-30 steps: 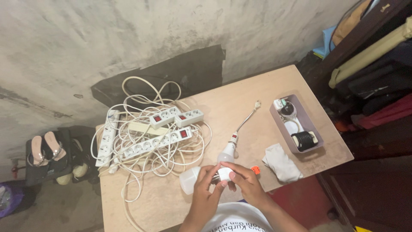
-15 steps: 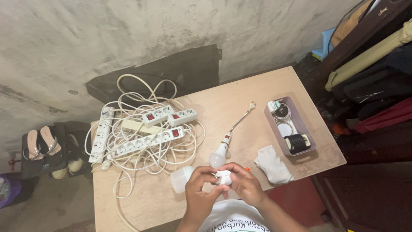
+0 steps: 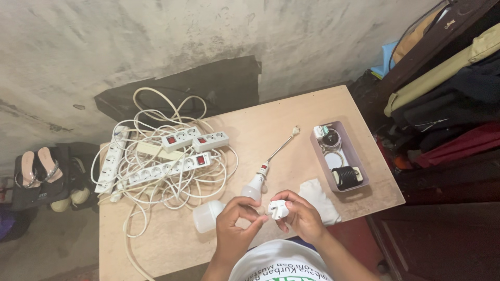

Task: The person picks up a lightbulb and a socket adapter, joins them, and then attaches the assembly to a flexible light socket before placing the items into a plastic container.

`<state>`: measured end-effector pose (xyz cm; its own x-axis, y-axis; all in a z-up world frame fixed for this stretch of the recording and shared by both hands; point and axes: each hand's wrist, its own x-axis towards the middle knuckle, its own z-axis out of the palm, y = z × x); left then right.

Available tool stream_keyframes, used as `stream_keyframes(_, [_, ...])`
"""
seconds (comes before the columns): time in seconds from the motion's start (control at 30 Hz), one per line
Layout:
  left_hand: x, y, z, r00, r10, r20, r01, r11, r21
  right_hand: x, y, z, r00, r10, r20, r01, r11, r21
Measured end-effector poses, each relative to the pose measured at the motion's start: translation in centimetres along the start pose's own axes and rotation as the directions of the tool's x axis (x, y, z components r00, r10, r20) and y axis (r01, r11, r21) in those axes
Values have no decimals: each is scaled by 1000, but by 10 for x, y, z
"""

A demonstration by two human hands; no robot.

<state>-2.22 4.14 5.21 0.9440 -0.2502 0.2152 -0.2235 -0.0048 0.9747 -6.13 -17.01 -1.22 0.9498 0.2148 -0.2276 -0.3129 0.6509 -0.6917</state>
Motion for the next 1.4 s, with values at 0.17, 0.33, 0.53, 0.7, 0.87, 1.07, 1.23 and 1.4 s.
stream_keyframes(0.17, [9, 21, 7, 980, -86, 180, 40, 968, 248, -3, -3, -9, 1000, 15, 23, -9, 977, -214])
stream_keyframes(0.33, [8, 19, 11, 966, 71, 247, -164, 911, 378, -4, -9, -18, 999, 40, 9, -31, 888, -458])
stream_keyframes(0.53, [1, -7, 28, 981, -125, 145, 100, 980, 171, -3, -15, -21, 995, 56, 85, -44, 990, -136])
stream_keyframes(0.7, [-6, -27, 42, 964, -234, 127, 225, 971, 82, -2, -7, -29, 988, 101, 115, -77, 977, -199])
stream_keyframes(0.87, [-16, -60, 39, 924, -380, 50, 382, 903, -196, 25, 13, -80, 997, 76, 25, -50, 836, -547])
stream_keyframes(1.07, [-23, -90, 22, 910, -413, -32, 397, 891, -222, 37, 42, -132, 965, 21, -263, -260, 242, -935])
stream_keyframes(1.23, [-27, -92, 14, 926, -368, -76, 352, 920, -171, 38, 66, -149, 971, 46, -235, -237, 45, -970])
stream_keyframes(1.4, [-30, -91, 14, 921, -380, -89, 366, 920, -141, 38, 97, -161, 983, -26, -184, -186, -61, -981])
